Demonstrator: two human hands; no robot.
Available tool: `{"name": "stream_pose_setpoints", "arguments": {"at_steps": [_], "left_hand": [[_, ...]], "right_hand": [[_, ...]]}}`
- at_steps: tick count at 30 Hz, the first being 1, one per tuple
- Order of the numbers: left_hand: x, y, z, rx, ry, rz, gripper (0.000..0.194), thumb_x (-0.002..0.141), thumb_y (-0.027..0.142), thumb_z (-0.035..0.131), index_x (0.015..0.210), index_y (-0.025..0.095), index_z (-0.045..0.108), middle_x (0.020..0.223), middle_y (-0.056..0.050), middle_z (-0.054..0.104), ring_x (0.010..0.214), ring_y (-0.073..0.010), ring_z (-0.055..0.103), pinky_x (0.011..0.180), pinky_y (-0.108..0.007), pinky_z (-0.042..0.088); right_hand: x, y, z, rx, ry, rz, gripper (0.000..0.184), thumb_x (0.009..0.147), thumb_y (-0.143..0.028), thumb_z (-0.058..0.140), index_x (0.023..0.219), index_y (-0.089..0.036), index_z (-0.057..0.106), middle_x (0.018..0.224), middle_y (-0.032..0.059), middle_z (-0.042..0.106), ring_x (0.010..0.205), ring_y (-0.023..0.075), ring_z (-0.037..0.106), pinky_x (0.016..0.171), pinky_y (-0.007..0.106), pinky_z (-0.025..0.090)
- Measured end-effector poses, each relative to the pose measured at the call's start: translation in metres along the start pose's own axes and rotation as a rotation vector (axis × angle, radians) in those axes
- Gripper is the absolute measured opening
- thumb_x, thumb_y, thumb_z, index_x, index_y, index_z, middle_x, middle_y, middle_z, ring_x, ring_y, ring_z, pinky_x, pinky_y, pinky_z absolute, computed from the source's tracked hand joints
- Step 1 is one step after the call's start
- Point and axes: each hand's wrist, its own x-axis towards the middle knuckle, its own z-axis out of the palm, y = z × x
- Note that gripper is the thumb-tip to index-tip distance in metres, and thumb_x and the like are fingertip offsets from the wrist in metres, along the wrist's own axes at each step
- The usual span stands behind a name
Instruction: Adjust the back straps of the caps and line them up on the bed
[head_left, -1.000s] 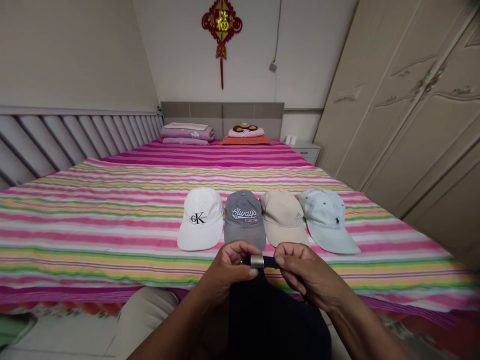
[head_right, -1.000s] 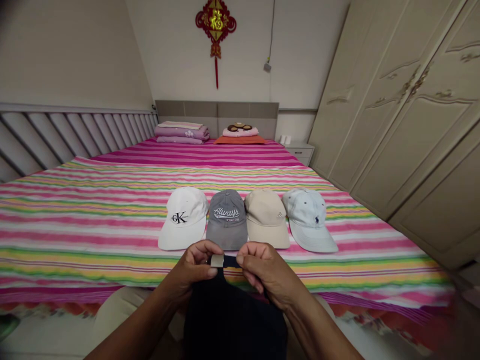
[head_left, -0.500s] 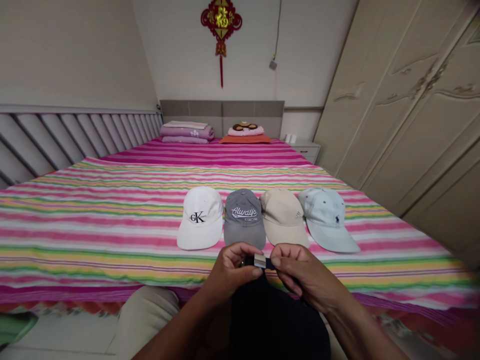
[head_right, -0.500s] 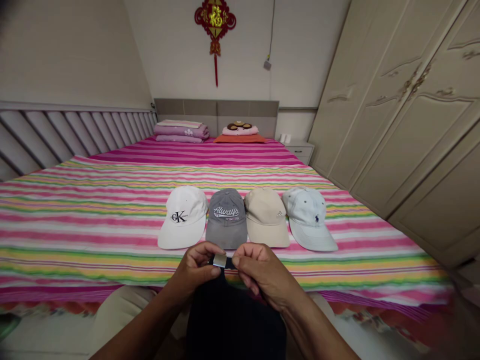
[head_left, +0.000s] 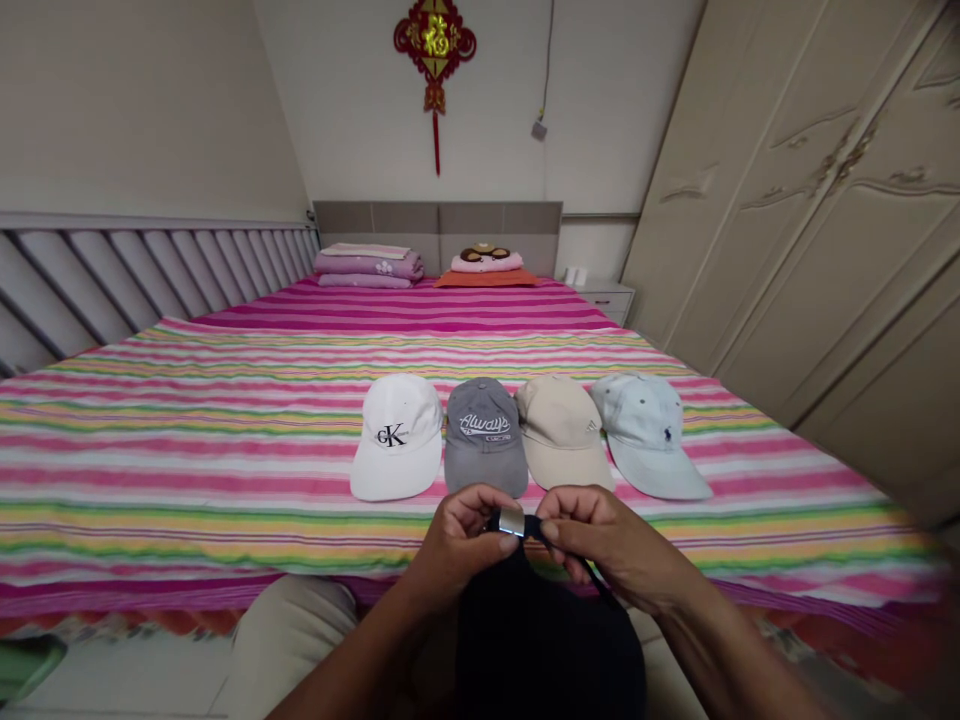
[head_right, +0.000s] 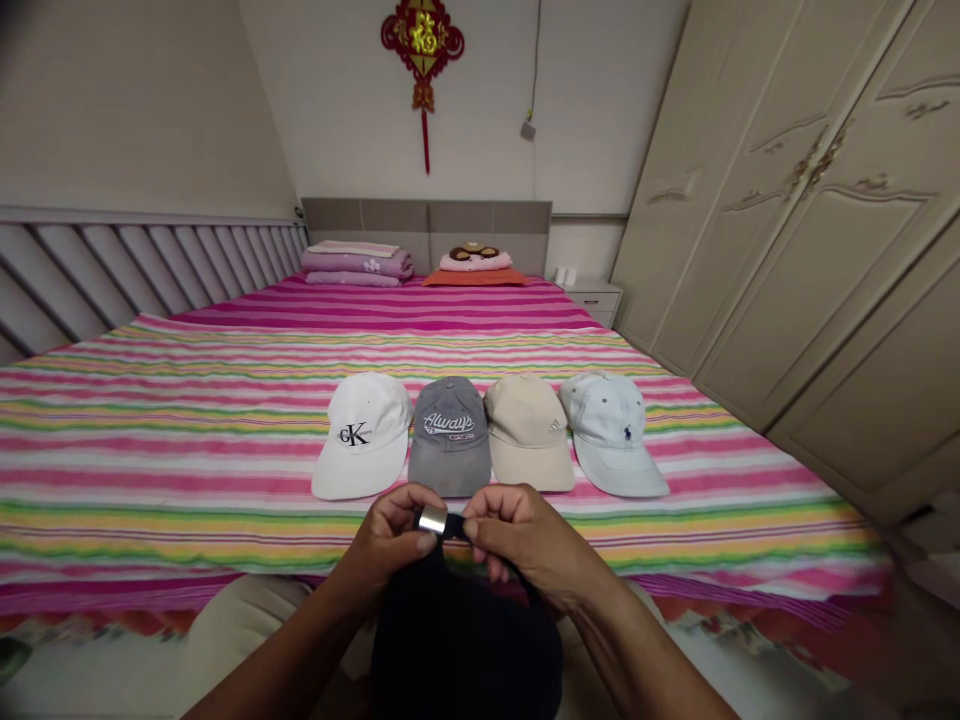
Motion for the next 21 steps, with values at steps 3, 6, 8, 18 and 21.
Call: {"name": "stream_pose_setpoints", "arguments": {"at_steps": [3,6,8,18,21], "left_hand": [[-0.0008,0.0007,0.0009,0.027,-0.015,-0.002,0.027,0.055,0.024,0.074,0.077,0.016,0.061,0.063,0.002,0.058,0.054,-0.0073,0.048,0.053,-0.019,0.034],[-0.0013,0.0005,0.0006,0.020,0.001,0.017,0.026,0.055,0.025,0.074,0.076,0.017,0.060,0.062,0.003,0.056,0.053,-0.0065,0.047,0.053,-0.019,0.033],[-0.0011,0.0001,0.0006,0.017,0.008,0.020,0.026,0.055,0.025,0.074,0.076,0.017,0.060,0.062,0.003,0.056,0.053,-0.0063,0.046,0.053,-0.019,0.033],[-0.0007,-0.0035,0.0005,0.139,0.011,0.017,0.029,0.055,0.025,0.075,0.078,0.016,0.060,0.060,0.003,0.057,0.053,-0.0057,0.045,0.052,-0.017,0.033],[-0.0013,-0.0037,-0.0003,0.066,0.026,-0.020,0.029,0.054,0.026,0.075,0.076,0.017,0.060,0.059,0.004,0.057,0.053,-0.0063,0.046,0.052,-0.018,0.034]], "right_hand": [[0.0008,-0.0015,0.0025,-0.012,0.012,-0.017,0.022,0.067,-0.033,0.065,0.065,-0.013,0.054,0.048,-0.0054,0.049,0.035,0.0010,0.036,0.034,0.014,0.021],[0.0007,-0.0045,0.0042,-0.033,0.031,-0.016,0.023,0.066,-0.033,0.064,0.061,-0.014,0.053,0.044,-0.0064,0.047,0.033,0.0006,0.031,0.033,0.014,0.018],[0.0008,-0.0057,0.0051,-0.040,0.047,-0.018,0.023,0.066,-0.033,0.064,0.060,-0.014,0.052,0.042,-0.0068,0.046,0.032,0.0006,0.030,0.032,0.014,0.017],[0.0033,-0.0052,0.0096,0.048,-0.007,-0.001,0.023,0.066,-0.033,0.064,0.064,-0.014,0.053,0.048,-0.0048,0.052,0.034,0.0012,0.036,0.033,0.013,0.023],[0.0010,-0.0066,0.0063,0.074,-0.040,0.020,0.028,0.071,-0.041,0.060,0.073,-0.014,0.054,0.055,-0.0020,0.056,0.043,0.0056,0.047,0.041,0.016,0.034]]}}
